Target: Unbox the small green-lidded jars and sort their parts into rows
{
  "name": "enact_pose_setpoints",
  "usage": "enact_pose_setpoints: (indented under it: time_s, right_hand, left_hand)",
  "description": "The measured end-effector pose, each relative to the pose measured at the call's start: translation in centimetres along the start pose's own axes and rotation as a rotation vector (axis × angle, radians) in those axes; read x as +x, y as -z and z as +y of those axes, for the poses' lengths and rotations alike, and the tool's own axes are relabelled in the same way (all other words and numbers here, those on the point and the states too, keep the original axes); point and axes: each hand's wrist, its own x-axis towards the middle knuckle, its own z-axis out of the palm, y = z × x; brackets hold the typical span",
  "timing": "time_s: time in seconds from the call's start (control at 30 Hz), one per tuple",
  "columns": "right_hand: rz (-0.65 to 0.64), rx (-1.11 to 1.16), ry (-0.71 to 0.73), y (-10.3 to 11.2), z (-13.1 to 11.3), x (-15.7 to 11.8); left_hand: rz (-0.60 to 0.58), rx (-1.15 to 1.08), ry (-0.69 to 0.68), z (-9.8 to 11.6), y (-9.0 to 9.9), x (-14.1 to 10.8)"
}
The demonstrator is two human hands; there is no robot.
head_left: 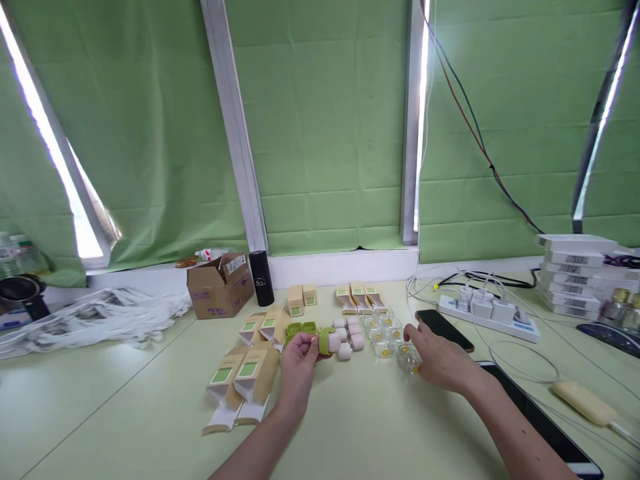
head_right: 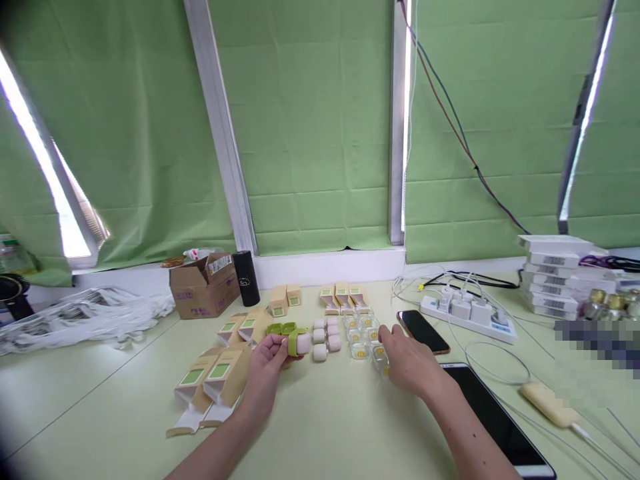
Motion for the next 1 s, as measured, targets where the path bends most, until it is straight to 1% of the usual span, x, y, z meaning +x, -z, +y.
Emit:
enact_pose_setpoints:
  time_s: [0.07, 0.1, 0.17, 0.23, 0.3, 0.37, 0.47, 0.53, 0.63, 0.83, 1.0]
  right_hand:
    - [0.101, -0.008, 0.029, 0.3, -0.3, 0.0]
    - [0.172, 0.008, 0.074, 0.3, -0.6, 0.0]
    - [0.321, 0.078, 0.201, 0.2, -1.4, 0.3]
    - [0.445, 0.167, 0.346, 0.0, -2.7, 0.6]
    - [0.535, 0.231, 0.484, -0.3, -4.4, 0.8]
    - [0.619, 0.241, 0.599, -0.5, -6.3, 1.0]
    - [0.687, 0.217, 0.721, -0.7, -8.6, 1.1]
    - [0.711, 0.202, 0.767, -0.9, -9.6, 1.3]
    - [0.726, 0.198, 0.79, -1.7, -10.3, 1.7]
    - [0.694, 0.286, 0.778, -3.9, -10.0, 2.0]
    - [0.623, 0.423, 0.759, -4.4, -9.5, 2.0]
  left_hand:
    - [-0.022, -0.048, 0.057, 0.1, -0.1, -0.1]
    - [-0.032, -0.074, 0.086, 0.1, -0.1, -0.1]
    - [-0.05, -0.121, 0.139, 0.1, -0.2, -0.2]
    - [-0.066, -0.154, 0.186, 0.1, -0.3, -0.2]
    - [-0.075, -0.173, 0.218, 0.1, -0.4, -0.2]
    - [-0.078, -0.182, 0.236, 0.0, -0.4, -0.2]
    - [-0.083, -0.189, 0.25, -0.1, -0.3, -0.1]
    - [-0.09, -0.194, 0.26, -0.1, -0.2, -0.1]
    - [-0.099, -0.204, 0.284, 0.0, -0.2, -0.2]
    - [-0.123, -0.138, 0.318, -0.1, -0.4, -0.4]
    - [-0.131, -0.099, 0.327, -0.4, -0.5, -0.4]
